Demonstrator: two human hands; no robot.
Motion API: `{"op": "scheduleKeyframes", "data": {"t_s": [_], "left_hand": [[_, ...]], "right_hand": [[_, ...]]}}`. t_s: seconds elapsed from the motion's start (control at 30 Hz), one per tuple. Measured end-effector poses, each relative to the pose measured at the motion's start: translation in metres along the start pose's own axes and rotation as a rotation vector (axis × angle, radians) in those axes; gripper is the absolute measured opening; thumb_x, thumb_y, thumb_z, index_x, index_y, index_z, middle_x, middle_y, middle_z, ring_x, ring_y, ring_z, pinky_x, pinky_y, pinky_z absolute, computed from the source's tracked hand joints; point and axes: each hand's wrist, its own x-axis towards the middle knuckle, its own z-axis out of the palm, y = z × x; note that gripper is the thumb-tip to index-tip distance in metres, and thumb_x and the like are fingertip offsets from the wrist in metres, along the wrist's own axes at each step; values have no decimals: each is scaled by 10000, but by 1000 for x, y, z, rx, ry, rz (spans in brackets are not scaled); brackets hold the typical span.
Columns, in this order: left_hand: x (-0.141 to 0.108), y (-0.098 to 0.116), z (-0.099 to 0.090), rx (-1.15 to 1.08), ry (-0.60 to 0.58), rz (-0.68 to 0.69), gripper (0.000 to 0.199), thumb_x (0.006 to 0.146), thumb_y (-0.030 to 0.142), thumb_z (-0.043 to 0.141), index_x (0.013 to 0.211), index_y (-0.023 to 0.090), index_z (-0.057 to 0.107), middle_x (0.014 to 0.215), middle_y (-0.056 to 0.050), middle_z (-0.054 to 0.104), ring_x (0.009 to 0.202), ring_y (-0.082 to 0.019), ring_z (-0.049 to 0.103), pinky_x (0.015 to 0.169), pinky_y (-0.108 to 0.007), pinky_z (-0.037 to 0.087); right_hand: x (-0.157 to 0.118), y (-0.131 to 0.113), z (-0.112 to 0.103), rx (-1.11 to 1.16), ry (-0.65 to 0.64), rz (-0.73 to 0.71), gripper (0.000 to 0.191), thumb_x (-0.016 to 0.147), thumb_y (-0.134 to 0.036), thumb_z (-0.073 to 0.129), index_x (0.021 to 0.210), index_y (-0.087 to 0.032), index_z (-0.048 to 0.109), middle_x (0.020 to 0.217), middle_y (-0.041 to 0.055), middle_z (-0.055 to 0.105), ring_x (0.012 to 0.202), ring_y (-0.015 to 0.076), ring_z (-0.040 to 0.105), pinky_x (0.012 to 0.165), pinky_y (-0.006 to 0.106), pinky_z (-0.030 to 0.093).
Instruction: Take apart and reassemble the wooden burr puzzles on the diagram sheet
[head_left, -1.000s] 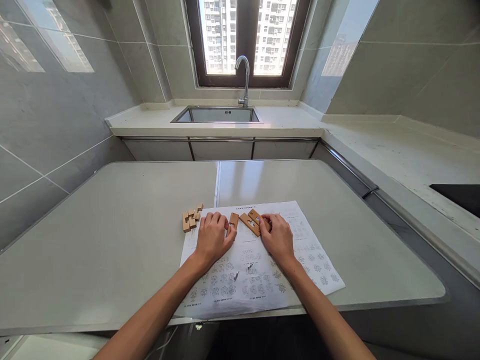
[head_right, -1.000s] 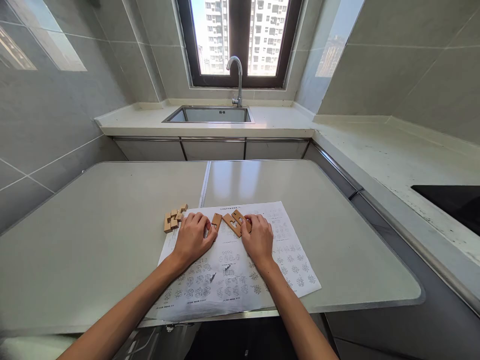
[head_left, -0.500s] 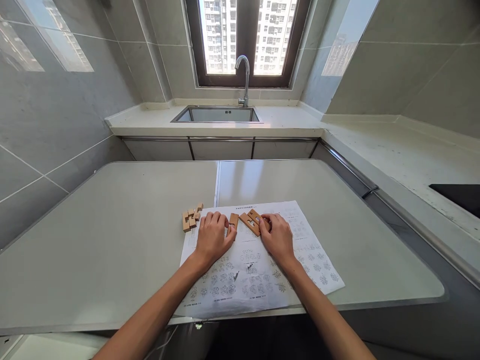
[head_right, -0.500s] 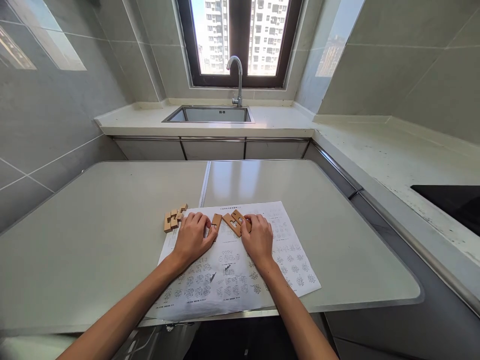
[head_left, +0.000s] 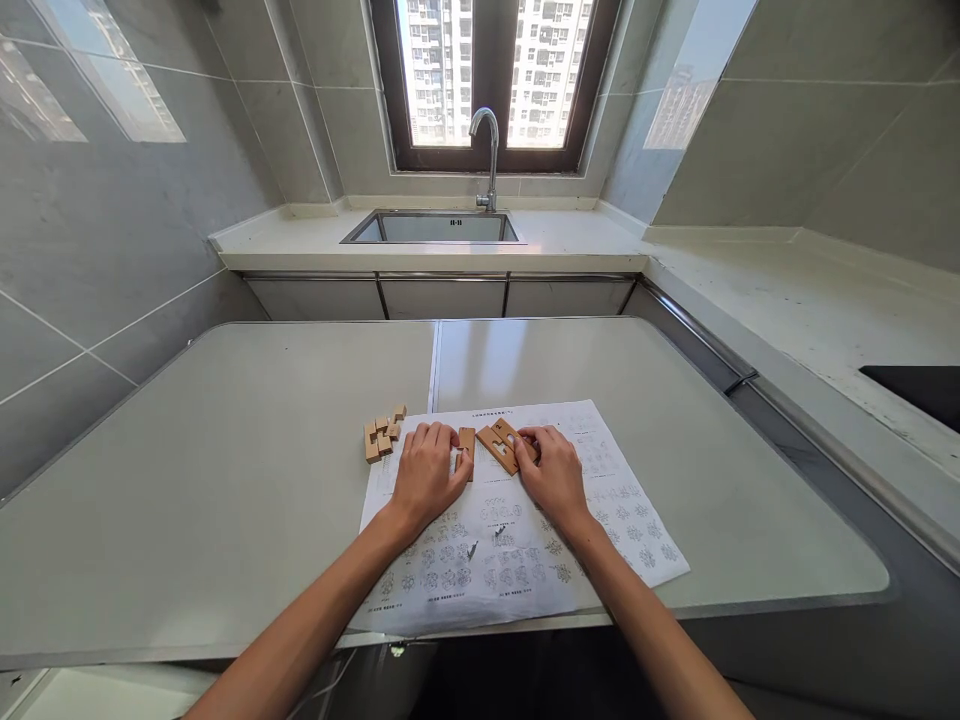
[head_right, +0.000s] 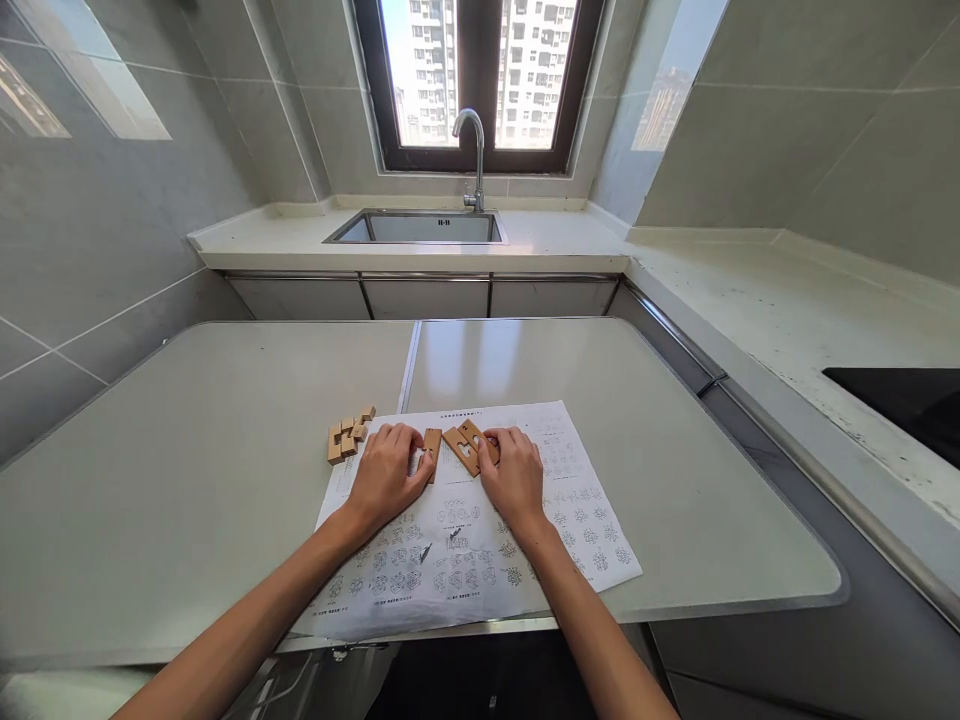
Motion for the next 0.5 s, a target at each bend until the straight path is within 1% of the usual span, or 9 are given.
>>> {"op": "scheduleKeyframes", "data": {"t_s": [0.23,0.5], "left_hand": [[1,1,-1,-37,-29,45,64,961,243,579,931,226,526,969,-77,659,943,-281,588,840,-429,478],[1,1,-2,-43,-39,54,74,980,278,571,958,217,536,1010,-91,642,958,-287,585,854,-445,496]], "right_hand": [[0,-5,-3,38,-26,-14,286,1034,-423,512,1005,-225,717,1030,89,740,977,260,664,917,411,463],[0,-3,0,30,-21,-17,256,1028,-391,528,1011,-226,723,1018,77,733,953,249,663,909,402,466]]}}
